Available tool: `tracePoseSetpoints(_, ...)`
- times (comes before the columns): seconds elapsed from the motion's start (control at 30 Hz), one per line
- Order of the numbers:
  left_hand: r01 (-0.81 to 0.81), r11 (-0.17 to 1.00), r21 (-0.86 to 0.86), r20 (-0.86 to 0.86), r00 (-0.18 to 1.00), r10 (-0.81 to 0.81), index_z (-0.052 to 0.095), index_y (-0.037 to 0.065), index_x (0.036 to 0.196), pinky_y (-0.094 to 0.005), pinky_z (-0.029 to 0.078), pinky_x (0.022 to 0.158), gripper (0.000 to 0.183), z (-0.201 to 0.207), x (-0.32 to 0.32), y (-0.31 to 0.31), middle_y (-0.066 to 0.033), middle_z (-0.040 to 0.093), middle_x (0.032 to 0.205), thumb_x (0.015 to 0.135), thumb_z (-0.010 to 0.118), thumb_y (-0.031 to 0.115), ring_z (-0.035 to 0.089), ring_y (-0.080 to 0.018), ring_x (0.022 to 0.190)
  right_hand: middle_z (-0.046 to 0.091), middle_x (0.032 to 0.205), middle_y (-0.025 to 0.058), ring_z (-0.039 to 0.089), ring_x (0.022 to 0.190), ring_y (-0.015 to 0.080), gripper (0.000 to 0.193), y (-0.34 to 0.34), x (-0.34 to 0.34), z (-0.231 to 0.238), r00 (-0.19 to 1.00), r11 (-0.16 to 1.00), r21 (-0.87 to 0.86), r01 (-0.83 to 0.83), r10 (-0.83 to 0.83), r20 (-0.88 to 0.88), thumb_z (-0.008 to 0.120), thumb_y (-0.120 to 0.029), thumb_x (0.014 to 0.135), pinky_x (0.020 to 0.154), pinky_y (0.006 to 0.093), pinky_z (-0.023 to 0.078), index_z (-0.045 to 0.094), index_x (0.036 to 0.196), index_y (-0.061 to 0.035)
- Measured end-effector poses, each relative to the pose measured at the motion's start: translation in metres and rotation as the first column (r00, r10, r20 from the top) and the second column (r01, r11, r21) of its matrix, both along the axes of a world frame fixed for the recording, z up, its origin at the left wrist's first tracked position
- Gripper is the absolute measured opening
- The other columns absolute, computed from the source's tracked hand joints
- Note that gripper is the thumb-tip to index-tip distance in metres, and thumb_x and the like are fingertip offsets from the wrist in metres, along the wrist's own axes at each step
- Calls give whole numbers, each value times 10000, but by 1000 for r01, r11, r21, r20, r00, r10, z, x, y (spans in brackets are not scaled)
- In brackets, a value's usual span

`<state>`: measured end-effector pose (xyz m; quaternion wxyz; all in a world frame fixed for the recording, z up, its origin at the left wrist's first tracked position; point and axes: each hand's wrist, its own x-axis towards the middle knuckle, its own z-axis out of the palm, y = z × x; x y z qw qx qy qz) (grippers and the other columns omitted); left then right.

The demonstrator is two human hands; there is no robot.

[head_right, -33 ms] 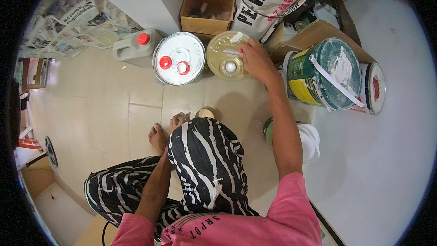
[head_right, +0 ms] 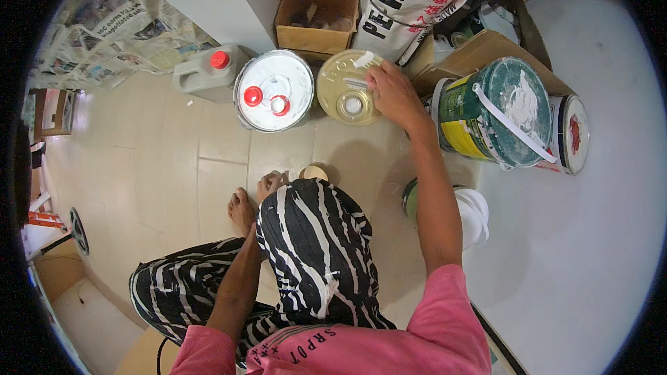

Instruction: The person scoops a beige substance from a large can into a smaller container using a wooden stick, then stirs the mixture repeatedly. The person sits on the floor surrounded by paint cans and construction materials.

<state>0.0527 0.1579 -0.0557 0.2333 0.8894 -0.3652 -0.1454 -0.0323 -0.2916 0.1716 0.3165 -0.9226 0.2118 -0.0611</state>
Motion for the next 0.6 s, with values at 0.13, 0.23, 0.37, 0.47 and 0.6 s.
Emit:
tracePoseSetpoints(0.13,-83,989,-120,5,996,85,648,158,1398,-468,500,972,681,19,14,-1,-187,554,1286,752,850,233,564,-372,1135,557,1090,208,588,1046,413,129,-2,-21,-6,1000,1000,23,16,-16,17,564,-1,978,918,484,473,568,1106,7)
tracePoseSetpoints(0.23,-305,926,-222,-188,945,267,643,134,1415,-351,526,856,558,55,20,-28,-142,609,1238,880,785,203,626,-254,1021,587,1117,205,609,1065,445,121,-5,-37,-9,995,995,48,88,-90,39,568,12,972,914,511,494,574,1092,0)
tracePoseSetpoints(0.37,-724,588,-362,-721,617,316,589,39,1439,-332,538,872,458,109,63,-66,-130,656,1215,1012,674,181,673,-211,993,577,1090,203,608,1044,443,103,-3,-35,-19,988,992,16,122,-123,90,579,-19,995,904,514,491,559,1093,5)
tracePoseSetpoints(0.47,-754,557,-348,-832,522,188,548,3,1472,-326,556,809,519,169,82,-104,-130,692,1186,1069,655,311,703,-193,938,575,1086,205,605,1028,440,96,0,-27,-25,975,986,25,163,-165,152,587,-27,1000,897,514,490,558,1085,5)
tracePoseSetpoints(0.6,-689,650,-321,-803,562,198,495,-43,1509,-340,624,791,581,200,92,-117,-192,737,1130,1050,692,253,765,-245,912,582,1066,202,609,1001,430,102,10,-11,-27,963,980,3,197,-194,189,609,-33,994,885,500,496,570,1074,18)
